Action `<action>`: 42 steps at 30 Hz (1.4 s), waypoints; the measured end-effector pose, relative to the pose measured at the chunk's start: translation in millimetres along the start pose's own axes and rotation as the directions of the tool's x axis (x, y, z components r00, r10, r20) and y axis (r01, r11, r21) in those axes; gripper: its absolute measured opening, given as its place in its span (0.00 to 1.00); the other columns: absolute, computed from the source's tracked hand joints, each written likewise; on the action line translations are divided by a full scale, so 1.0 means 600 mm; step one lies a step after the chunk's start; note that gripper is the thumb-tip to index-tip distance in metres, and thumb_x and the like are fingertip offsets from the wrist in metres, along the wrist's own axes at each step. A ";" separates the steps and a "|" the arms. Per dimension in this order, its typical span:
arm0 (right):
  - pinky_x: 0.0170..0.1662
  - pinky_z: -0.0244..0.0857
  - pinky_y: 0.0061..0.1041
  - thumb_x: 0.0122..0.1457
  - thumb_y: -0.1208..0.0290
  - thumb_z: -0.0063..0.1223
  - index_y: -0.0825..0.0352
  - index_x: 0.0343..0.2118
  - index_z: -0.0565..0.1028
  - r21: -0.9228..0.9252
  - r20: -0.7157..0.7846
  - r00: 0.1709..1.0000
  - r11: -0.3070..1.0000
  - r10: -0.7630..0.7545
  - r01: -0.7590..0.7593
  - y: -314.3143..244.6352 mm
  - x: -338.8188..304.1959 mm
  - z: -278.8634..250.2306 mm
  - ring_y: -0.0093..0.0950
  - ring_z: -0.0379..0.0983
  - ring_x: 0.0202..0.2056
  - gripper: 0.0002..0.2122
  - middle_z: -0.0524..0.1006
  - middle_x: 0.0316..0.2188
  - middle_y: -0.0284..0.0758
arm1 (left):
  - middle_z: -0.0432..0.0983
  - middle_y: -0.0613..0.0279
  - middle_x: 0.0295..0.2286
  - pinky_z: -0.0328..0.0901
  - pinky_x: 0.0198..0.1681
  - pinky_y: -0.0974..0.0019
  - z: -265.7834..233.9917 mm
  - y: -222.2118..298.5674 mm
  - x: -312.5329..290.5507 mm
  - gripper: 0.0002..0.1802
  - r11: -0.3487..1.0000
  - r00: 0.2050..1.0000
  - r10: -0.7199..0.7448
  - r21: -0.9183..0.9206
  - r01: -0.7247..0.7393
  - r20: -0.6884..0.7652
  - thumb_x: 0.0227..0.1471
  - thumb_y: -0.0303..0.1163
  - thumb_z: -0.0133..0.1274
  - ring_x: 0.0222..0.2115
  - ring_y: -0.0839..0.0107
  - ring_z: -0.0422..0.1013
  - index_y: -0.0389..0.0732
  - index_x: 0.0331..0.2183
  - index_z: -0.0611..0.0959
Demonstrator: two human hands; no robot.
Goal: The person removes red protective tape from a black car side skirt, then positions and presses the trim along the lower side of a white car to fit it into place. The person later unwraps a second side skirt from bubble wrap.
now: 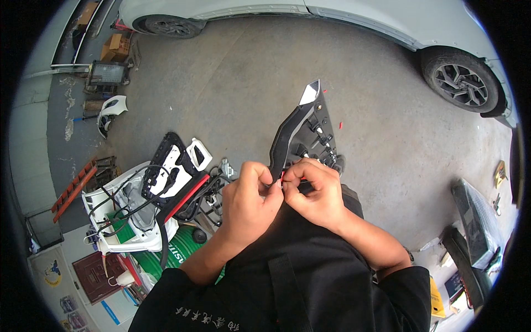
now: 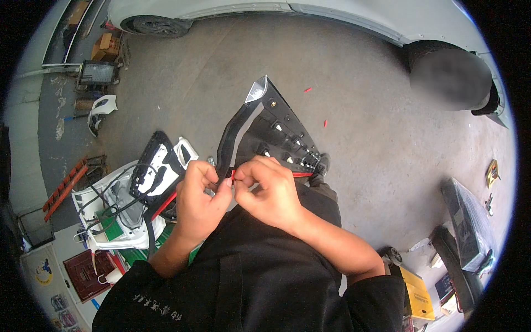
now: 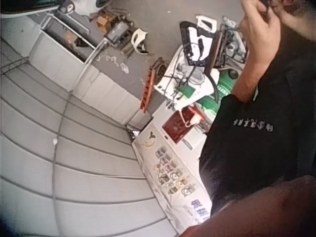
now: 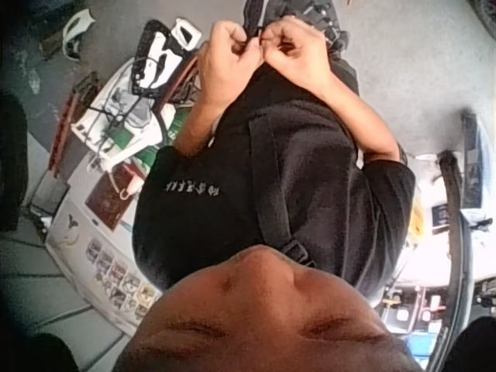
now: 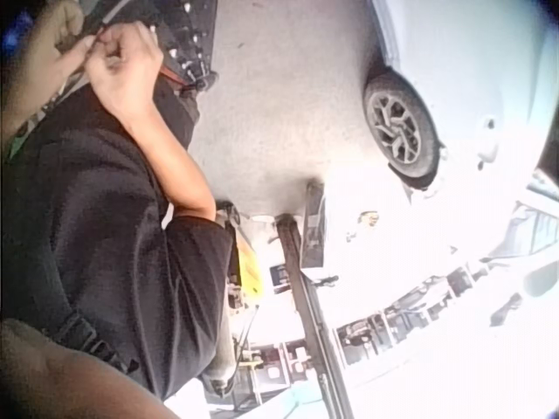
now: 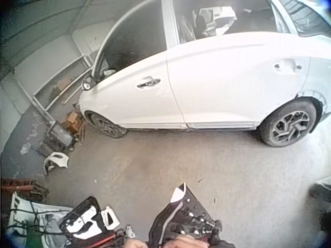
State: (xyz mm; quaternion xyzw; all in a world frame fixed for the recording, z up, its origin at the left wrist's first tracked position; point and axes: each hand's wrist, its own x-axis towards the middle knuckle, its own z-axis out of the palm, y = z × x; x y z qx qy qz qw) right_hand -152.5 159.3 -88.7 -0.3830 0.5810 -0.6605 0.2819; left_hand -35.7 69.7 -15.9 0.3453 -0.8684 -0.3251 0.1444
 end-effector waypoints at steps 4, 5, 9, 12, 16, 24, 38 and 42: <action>0.34 0.68 0.24 0.47 0.81 0.58 0.71 0.24 0.75 -0.033 0.034 0.996 0.996 0.086 -0.085 -0.013 0.001 -0.002 0.28 0.75 0.28 0.02 0.78 0.24 0.36 | 0.71 0.59 0.15 0.65 0.19 0.64 -0.002 0.003 0.000 0.14 0.999 0.999 -0.032 0.005 0.032 -0.006 0.44 0.20 0.60 0.16 0.65 0.73 0.38 0.30 0.70; 0.33 0.68 0.24 0.47 0.80 0.58 0.71 0.25 0.76 -0.034 0.046 0.990 0.991 0.133 -0.132 -0.019 0.002 -0.004 0.28 0.75 0.28 0.02 0.78 0.24 0.36 | 0.71 0.59 0.15 0.65 0.19 0.64 -0.001 0.003 -0.001 0.14 1.000 1.000 -0.029 0.009 0.029 -0.012 0.44 0.20 0.60 0.15 0.65 0.73 0.38 0.30 0.70; 0.32 0.67 0.22 0.50 0.79 0.58 0.72 0.26 0.77 0.052 0.032 0.949 0.948 0.313 -0.314 -0.043 0.002 -0.009 0.22 0.74 0.27 0.03 0.78 0.23 0.35 | 0.70 0.59 0.14 0.63 0.18 0.64 0.002 0.004 -0.001 0.14 1.000 1.000 0.005 0.015 -0.005 -0.023 0.44 0.20 0.59 0.14 0.65 0.72 0.38 0.30 0.69; 0.32 0.67 0.21 0.51 0.78 0.59 0.72 0.27 0.77 0.046 0.055 0.924 0.923 0.379 -0.382 -0.053 0.003 -0.014 0.18 0.73 0.27 0.03 0.78 0.23 0.33 | 0.70 0.59 0.14 0.63 0.18 0.63 0.004 0.005 -0.006 0.14 1.000 1.000 0.013 0.002 -0.012 -0.011 0.44 0.19 0.59 0.14 0.64 0.72 0.37 0.30 0.69; 0.31 0.66 0.19 0.52 0.78 0.58 0.73 0.27 0.77 0.031 0.085 0.904 0.906 0.418 -0.422 -0.064 0.004 -0.021 0.15 0.71 0.28 0.03 0.78 0.23 0.31 | 0.70 0.59 0.14 0.64 0.17 0.62 0.002 0.019 -0.006 0.14 0.999 1.000 0.029 0.031 -0.028 -0.006 0.43 0.19 0.59 0.14 0.61 0.71 0.38 0.30 0.69; 0.29 0.63 0.17 0.50 0.79 0.54 0.71 0.24 0.74 0.149 0.023 0.836 0.825 0.549 -0.546 -0.058 -0.006 -0.004 0.13 0.67 0.25 0.02 0.75 0.21 0.27 | 0.68 0.60 0.14 0.64 0.17 0.60 0.006 0.016 -0.002 0.16 0.990 0.992 0.129 0.062 -0.128 -0.007 0.41 0.18 0.60 0.14 0.59 0.71 0.39 0.31 0.69; 0.32 0.63 0.17 0.51 0.81 0.51 0.69 0.23 0.73 0.257 -0.028 0.837 0.813 0.546 -0.522 -0.034 -0.020 -0.002 0.15 0.67 0.27 0.02 0.74 0.24 0.27 | 0.70 0.58 0.15 0.64 0.17 0.60 0.008 0.021 0.000 0.16 0.992 0.993 0.117 0.053 -0.116 -0.002 0.42 0.18 0.59 0.15 0.58 0.72 0.38 0.31 0.69; 0.34 0.64 0.17 0.52 0.81 0.53 0.71 0.25 0.74 0.237 -0.024 0.829 0.808 0.559 -0.539 -0.037 -0.019 -0.009 0.15 0.68 0.28 0.01 0.75 0.24 0.27 | 0.71 0.58 0.15 0.65 0.18 0.60 0.006 0.022 0.003 0.16 0.992 0.994 0.112 0.053 -0.112 0.004 0.42 0.18 0.58 0.15 0.58 0.73 0.39 0.31 0.69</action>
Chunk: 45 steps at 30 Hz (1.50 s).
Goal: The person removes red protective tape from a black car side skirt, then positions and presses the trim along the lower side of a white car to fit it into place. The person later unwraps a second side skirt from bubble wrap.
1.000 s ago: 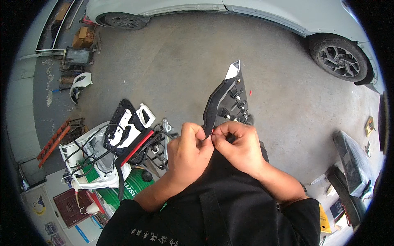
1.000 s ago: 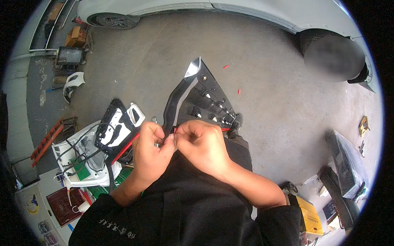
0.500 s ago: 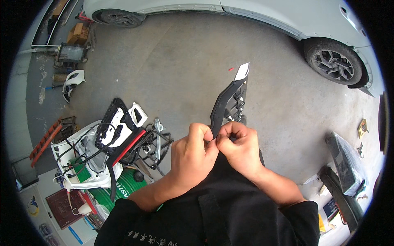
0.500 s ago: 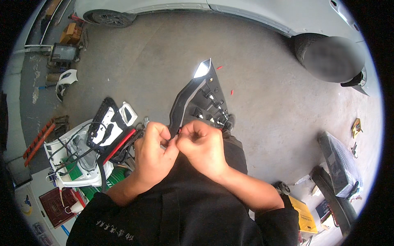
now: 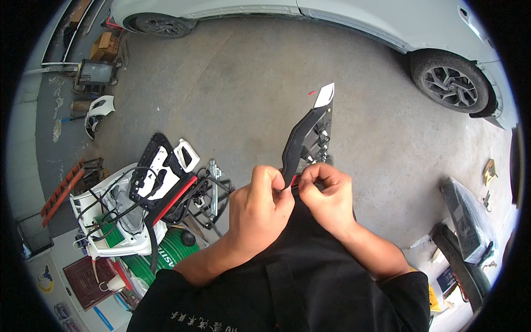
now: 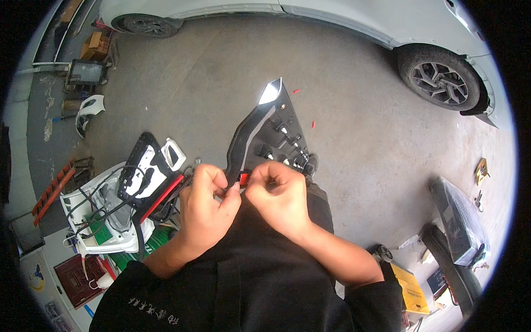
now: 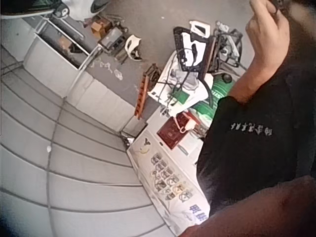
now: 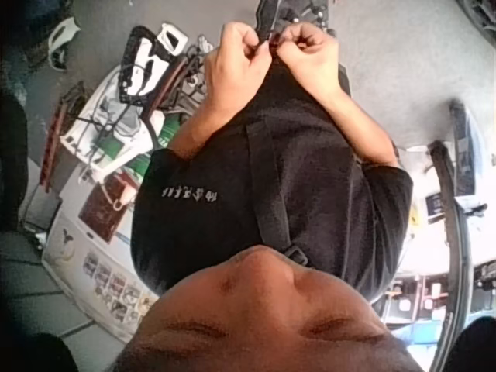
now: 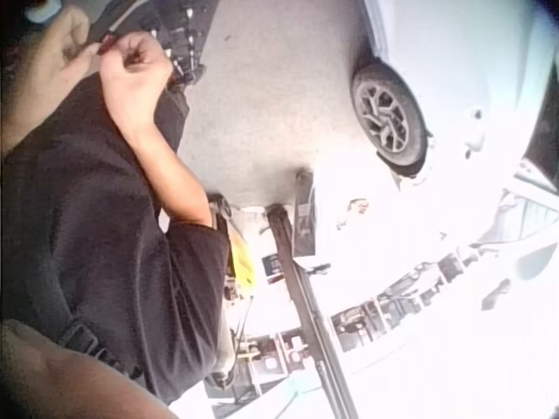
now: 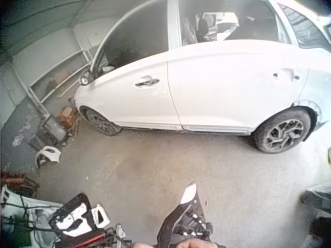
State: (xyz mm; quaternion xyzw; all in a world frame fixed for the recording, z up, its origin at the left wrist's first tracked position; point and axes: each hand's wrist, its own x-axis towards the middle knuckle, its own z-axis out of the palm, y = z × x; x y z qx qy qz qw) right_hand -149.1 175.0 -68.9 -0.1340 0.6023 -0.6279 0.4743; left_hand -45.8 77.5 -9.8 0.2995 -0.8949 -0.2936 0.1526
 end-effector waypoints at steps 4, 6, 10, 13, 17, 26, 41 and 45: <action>0.35 0.65 0.17 0.53 0.80 0.54 0.73 0.27 0.76 -0.103 0.034 0.997 0.992 -0.068 0.071 -0.005 -0.007 0.004 0.15 0.69 0.28 0.02 0.76 0.25 0.27 | 0.71 0.58 0.15 0.66 0.18 0.60 -0.002 -0.002 0.000 0.16 1.000 1.000 -0.009 -0.003 0.009 0.016 0.42 0.18 0.58 0.15 0.58 0.73 0.39 0.30 0.68; 0.35 0.65 0.17 0.53 0.80 0.55 0.73 0.28 0.76 -0.096 0.048 0.997 0.993 -0.067 0.071 -0.010 -0.009 0.004 0.15 0.69 0.29 0.02 0.77 0.25 0.27 | 0.70 0.58 0.15 0.66 0.18 0.60 -0.002 -0.003 0.001 0.15 1.000 1.000 -0.013 0.000 0.013 0.011 0.42 0.18 0.58 0.15 0.57 0.73 0.39 0.30 0.68; 0.35 0.65 0.17 0.53 0.79 0.56 0.73 0.29 0.77 -0.069 0.063 0.998 0.997 -0.025 0.029 -0.018 -0.010 0.006 0.15 0.70 0.29 0.03 0.78 0.26 0.28 | 0.70 0.58 0.14 0.65 0.17 0.59 -0.004 -0.005 0.002 0.15 1.000 1.000 -0.012 -0.001 0.012 0.017 0.43 0.19 0.58 0.15 0.57 0.72 0.39 0.30 0.68; 0.35 0.65 0.17 0.54 0.79 0.56 0.73 0.29 0.77 -0.060 0.081 0.996 0.998 0.033 -0.028 -0.024 -0.007 0.005 0.14 0.70 0.29 0.03 0.78 0.26 0.29 | 0.69 0.59 0.14 0.64 0.17 0.59 -0.004 -0.009 0.002 0.14 1.000 1.000 0.010 0.008 -0.010 0.010 0.44 0.19 0.58 0.14 0.57 0.72 0.39 0.30 0.68; 0.34 0.65 0.17 0.55 0.78 0.56 0.73 0.29 0.77 -0.101 0.099 0.994 0.994 0.039 -0.029 -0.033 -0.003 0.003 0.14 0.71 0.29 0.03 0.78 0.26 0.29 | 0.69 0.59 0.14 0.64 0.17 0.59 -0.009 -0.009 0.004 0.15 1.000 1.000 0.006 0.016 -0.006 0.018 0.43 0.19 0.58 0.14 0.58 0.72 0.39 0.30 0.68; 0.32 0.64 0.17 0.52 0.80 0.53 0.71 0.24 0.74 -0.163 0.060 0.998 0.987 0.020 -0.010 -0.039 0.002 0.013 0.14 0.68 0.27 0.02 0.75 0.23 0.27 | 0.69 0.60 0.14 0.63 0.17 0.60 -0.011 -0.011 0.004 0.15 0.999 0.999 0.007 -0.039 -0.006 0.036 0.43 0.18 0.59 0.14 0.60 0.71 0.40 0.30 0.69; 0.31 0.64 0.18 0.48 0.80 0.51 0.70 0.22 0.72 -0.174 0.002 0.992 0.976 -0.129 0.128 -0.011 0.011 0.026 0.15 0.68 0.27 0.02 0.75 0.22 0.28 | 0.70 0.59 0.14 0.64 0.17 0.61 -0.012 -0.022 0.004 0.15 0.999 1.000 -0.009 -0.051 0.010 0.010 0.42 0.18 0.59 0.14 0.59 0.72 0.39 0.30 0.69; 0.29 0.64 0.20 0.46 0.82 0.52 0.71 0.21 0.72 -0.234 0.015 0.972 0.944 -0.234 0.231 -0.007 0.019 0.024 0.19 0.70 0.26 0.01 0.75 0.21 0.31 | 0.69 0.59 0.14 0.64 0.17 0.61 -0.010 -0.024 0.004 0.15 0.998 1.000 -0.010 -0.056 0.010 0.004 0.42 0.18 0.59 0.14 0.59 0.72 0.39 0.30 0.69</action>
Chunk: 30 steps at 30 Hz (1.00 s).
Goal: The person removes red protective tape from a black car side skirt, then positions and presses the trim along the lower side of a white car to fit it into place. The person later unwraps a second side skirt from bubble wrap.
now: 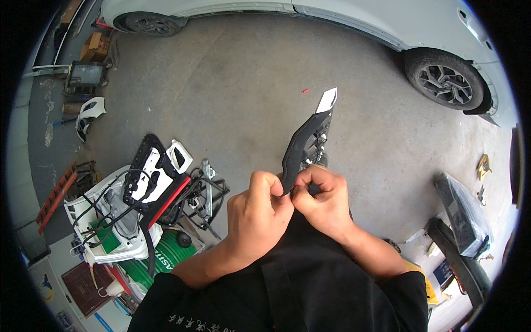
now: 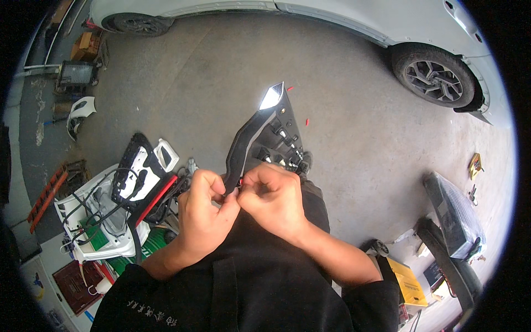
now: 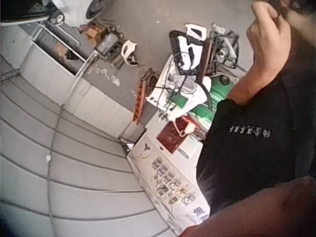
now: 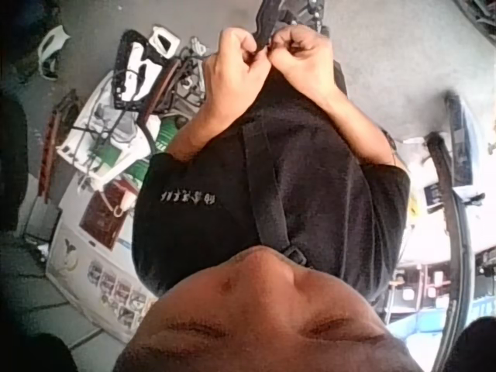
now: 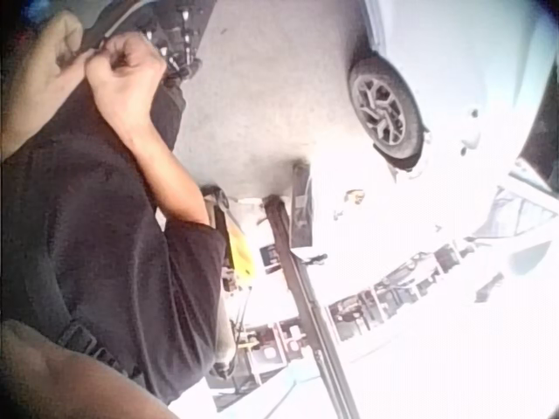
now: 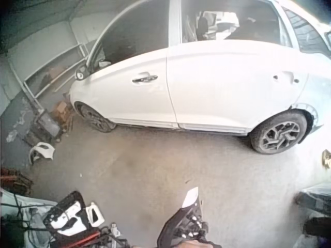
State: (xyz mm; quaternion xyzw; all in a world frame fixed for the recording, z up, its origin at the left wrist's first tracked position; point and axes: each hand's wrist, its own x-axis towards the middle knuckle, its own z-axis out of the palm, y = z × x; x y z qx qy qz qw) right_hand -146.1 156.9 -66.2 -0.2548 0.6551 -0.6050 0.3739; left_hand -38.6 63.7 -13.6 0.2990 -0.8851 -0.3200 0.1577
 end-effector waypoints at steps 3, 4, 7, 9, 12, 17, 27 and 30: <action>0.28 0.63 0.21 0.44 0.83 0.52 0.71 0.21 0.72 -0.043 0.025 0.992 0.991 -0.123 0.124 0.007 0.007 -0.006 0.21 0.71 0.24 0.02 0.75 0.21 0.33 | 0.69 0.59 0.13 0.64 0.17 0.62 -0.001 0.001 -0.001 0.15 1.000 1.000 -0.013 -0.009 0.013 0.011 0.43 0.19 0.59 0.14 0.59 0.72 0.39 0.30 0.69; 0.27 0.63 0.21 0.44 0.83 0.52 0.71 0.21 0.72 -0.032 0.036 0.989 0.989 -0.141 0.142 0.008 0.009 -0.008 0.21 0.71 0.24 0.02 0.74 0.21 0.33 | 0.69 0.59 0.13 0.64 0.17 0.62 -0.003 0.001 0.000 0.15 1.000 1.000 -0.018 -0.011 0.018 0.019 0.43 0.19 0.59 0.14 0.59 0.73 0.39 0.30 0.69; 0.27 0.62 0.21 0.44 0.84 0.53 0.71 0.22 0.73 -0.004 0.054 0.986 0.987 -0.159 0.159 0.010 0.009 -0.013 0.22 0.70 0.23 0.02 0.74 0.21 0.33 | 0.70 0.58 0.14 0.64 0.17 0.63 -0.001 0.002 -0.001 0.15 0.995 0.998 -0.057 -0.075 0.059 0.033 0.44 0.20 0.60 0.15 0.60 0.73 0.38 0.30 0.69; 0.27 0.62 0.21 0.44 0.84 0.53 0.71 0.22 0.73 0.006 0.056 0.985 0.987 -0.162 0.162 0.011 0.007 -0.014 0.22 0.70 0.24 0.02 0.74 0.21 0.33 | 0.71 0.58 0.15 0.64 0.17 0.63 -0.006 0.004 -0.001 0.15 0.992 0.995 -0.077 -0.093 0.082 0.062 0.44 0.21 0.60 0.15 0.60 0.73 0.38 0.30 0.69; 0.27 0.62 0.21 0.45 0.84 0.53 0.71 0.23 0.73 0.005 0.052 0.984 0.986 -0.168 0.168 0.010 0.005 -0.014 0.22 0.70 0.24 0.02 0.74 0.21 0.33 | 0.71 0.58 0.15 0.64 0.17 0.63 -0.008 0.005 0.000 0.15 0.995 0.994 -0.079 -0.055 0.083 0.074 0.44 0.21 0.61 0.15 0.60 0.73 0.38 0.30 0.69; 0.28 0.63 0.21 0.45 0.84 0.53 0.71 0.23 0.73 -0.005 0.062 0.983 0.985 -0.175 0.175 0.009 0.003 -0.013 0.22 0.70 0.24 0.02 0.74 0.21 0.33 | 0.69 0.58 0.15 0.63 0.17 0.62 -0.002 0.005 0.003 0.16 0.999 1.000 -0.010 0.045 0.009 0.015 0.42 0.20 0.61 0.14 0.61 0.72 0.39 0.29 0.68; 0.28 0.64 0.22 0.44 0.83 0.53 0.71 0.22 0.73 0.032 0.078 0.991 0.994 -0.111 0.109 0.012 0.003 -0.011 0.22 0.71 0.25 0.02 0.75 0.22 0.33 | 0.68 0.59 0.14 0.62 0.16 0.62 0.000 0.002 -0.003 0.16 0.997 0.997 -0.071 -0.019 0.071 0.011 0.40 0.18 0.59 0.13 0.61 0.71 0.38 0.28 0.68; 0.29 0.64 0.22 0.44 0.83 0.52 0.71 0.22 0.73 0.010 0.092 0.983 0.988 -0.157 0.156 0.013 0.006 -0.016 0.23 0.72 0.25 0.02 0.75 0.22 0.34 | 0.67 0.59 0.13 0.62 0.16 0.62 0.004 0.002 -0.005 0.16 0.997 0.997 -0.073 -0.022 0.073 0.004 0.40 0.18 0.59 0.13 0.61 0.71 0.38 0.28 0.68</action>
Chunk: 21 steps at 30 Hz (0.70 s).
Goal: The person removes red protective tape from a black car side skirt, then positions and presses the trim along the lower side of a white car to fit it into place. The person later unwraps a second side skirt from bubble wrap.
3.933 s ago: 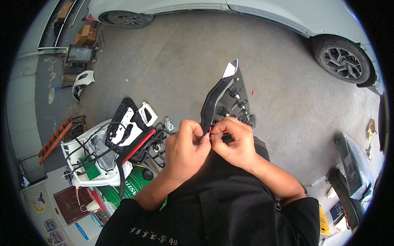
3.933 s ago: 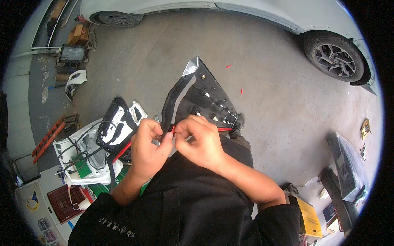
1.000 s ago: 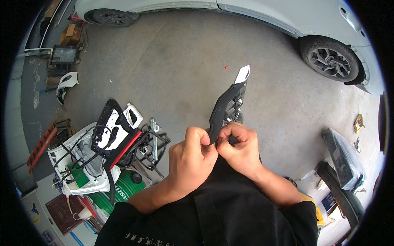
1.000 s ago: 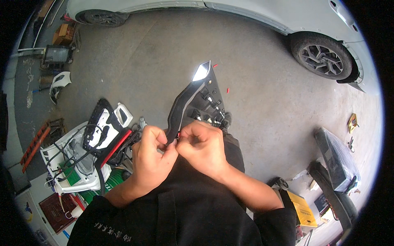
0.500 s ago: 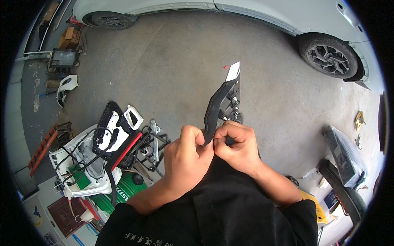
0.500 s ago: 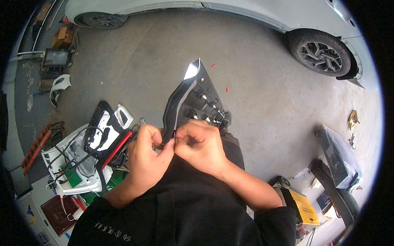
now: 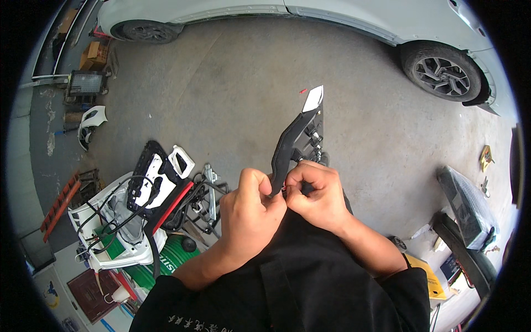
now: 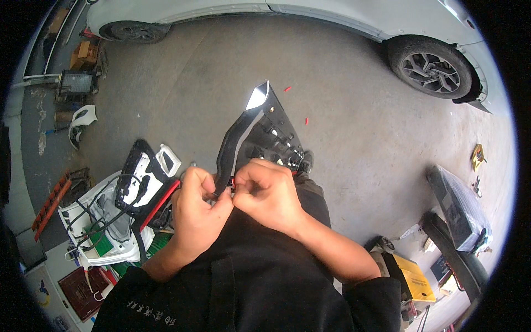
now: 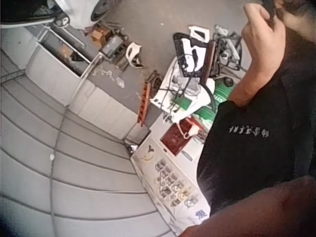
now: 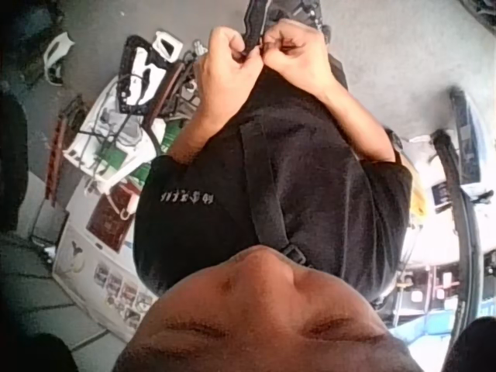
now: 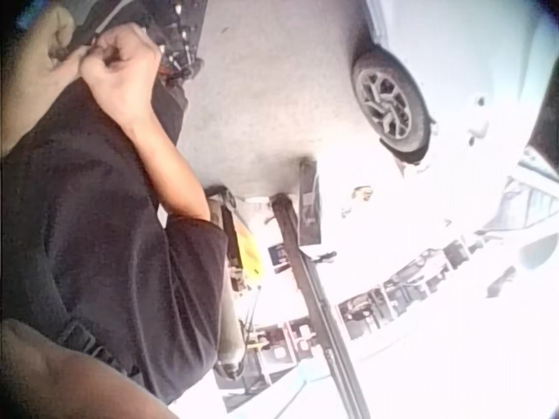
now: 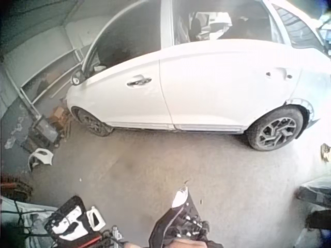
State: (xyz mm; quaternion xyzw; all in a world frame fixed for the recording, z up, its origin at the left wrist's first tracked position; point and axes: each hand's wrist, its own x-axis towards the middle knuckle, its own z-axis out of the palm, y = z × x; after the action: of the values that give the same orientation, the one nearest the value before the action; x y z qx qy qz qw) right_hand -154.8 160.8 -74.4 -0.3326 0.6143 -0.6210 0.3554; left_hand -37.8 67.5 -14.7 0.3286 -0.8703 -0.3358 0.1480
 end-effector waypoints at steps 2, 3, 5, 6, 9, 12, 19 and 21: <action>0.29 0.65 0.22 0.44 0.83 0.52 0.70 0.22 0.73 -0.028 0.011 0.999 0.999 -0.034 0.034 0.002 0.000 -0.004 0.24 0.72 0.25 0.02 0.75 0.22 0.34 | 0.68 0.59 0.13 0.62 0.16 0.62 0.001 0.001 0.000 0.15 1.000 1.000 0.013 0.012 -0.013 0.000 0.41 0.18 0.58 0.13 0.61 0.71 0.38 0.28 0.68; 0.30 0.65 0.22 0.44 0.83 0.52 0.70 0.23 0.73 -0.022 0.021 0.999 0.999 -0.030 0.031 0.002 0.000 -0.007 0.24 0.72 0.25 0.02 0.75 0.22 0.34 | 0.68 0.58 0.13 0.63 0.16 0.63 0.001 0.001 0.001 0.15 0.999 1.000 0.023 0.022 -0.023 0.006 0.41 0.18 0.58 0.13 0.61 0.72 0.38 0.29 0.68; 0.30 0.65 0.23 0.44 0.82 0.52 0.71 0.23 0.73 -0.010 0.041 0.999 1.000 -0.023 0.023 0.002 -0.001 -0.013 0.24 0.72 0.26 0.02 0.75 0.22 0.33 | 0.69 0.58 0.14 0.64 0.17 0.63 -0.001 0.003 0.001 0.15 1.000 1.000 0.021 0.022 -0.021 0.009 0.42 0.18 0.59 0.15 0.61 0.73 0.38 0.29 0.68; 0.30 0.66 0.24 0.44 0.82 0.53 0.71 0.24 0.74 0.005 0.036 0.999 1.000 0.000 0.000 0.002 -0.003 -0.015 0.25 0.73 0.25 0.03 0.75 0.22 0.34 | 0.70 0.58 0.14 0.65 0.18 0.63 -0.001 0.005 0.001 0.15 1.000 1.000 0.007 0.013 -0.007 0.005 0.42 0.18 0.59 0.15 0.61 0.74 0.38 0.29 0.68; 0.29 0.67 0.26 0.44 0.80 0.56 0.71 0.25 0.75 0.028 0.028 0.999 0.999 0.034 -0.034 0.002 -0.008 -0.020 0.27 0.74 0.25 0.04 0.75 0.22 0.36 | 0.72 0.57 0.15 0.66 0.19 0.64 -0.001 0.007 -0.001 0.15 1.000 1.000 -0.016 -0.027 0.016 0.022 0.44 0.19 0.59 0.17 0.62 0.76 0.38 0.29 0.68; 0.29 0.67 0.25 0.45 0.80 0.56 0.71 0.25 0.75 0.009 0.034 0.999 0.999 0.036 -0.036 -0.008 -0.008 -0.022 0.26 0.74 0.25 0.04 0.76 0.22 0.36 | 0.73 0.56 0.16 0.67 0.19 0.65 -0.004 0.009 -0.003 0.15 0.998 0.998 -0.027 -0.058 0.030 0.060 0.44 0.20 0.60 0.17 0.62 0.76 0.37 0.30 0.68; 0.30 0.67 0.23 0.48 0.80 0.56 0.72 0.25 0.75 -0.050 0.000 0.999 0.997 0.051 -0.051 -0.014 -0.015 -0.014 0.23 0.74 0.26 0.02 0.77 0.23 0.35 | 0.72 0.56 0.16 0.65 0.18 0.64 -0.004 0.014 -0.005 0.16 0.999 0.998 -0.026 -0.035 0.028 0.063 0.45 0.21 0.61 0.17 0.61 0.76 0.37 0.30 0.68; 0.30 0.67 0.23 0.48 0.80 0.56 0.72 0.25 0.75 -0.061 0.004 0.998 0.996 0.063 -0.063 -0.015 -0.016 -0.013 0.23 0.74 0.26 0.02 0.77 0.23 0.35 | 0.72 0.56 0.16 0.64 0.18 0.64 -0.006 0.016 -0.007 0.16 0.999 0.997 -0.026 -0.038 0.029 0.070 0.45 0.22 0.61 0.16 0.61 0.75 0.37 0.30 0.68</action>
State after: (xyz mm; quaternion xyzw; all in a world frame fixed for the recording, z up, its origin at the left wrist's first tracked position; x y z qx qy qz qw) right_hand -156.3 173.1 -65.1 -0.3256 0.6419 -0.5897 0.3664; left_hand -37.4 73.6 -5.7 0.3259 -0.8634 -0.3661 0.1194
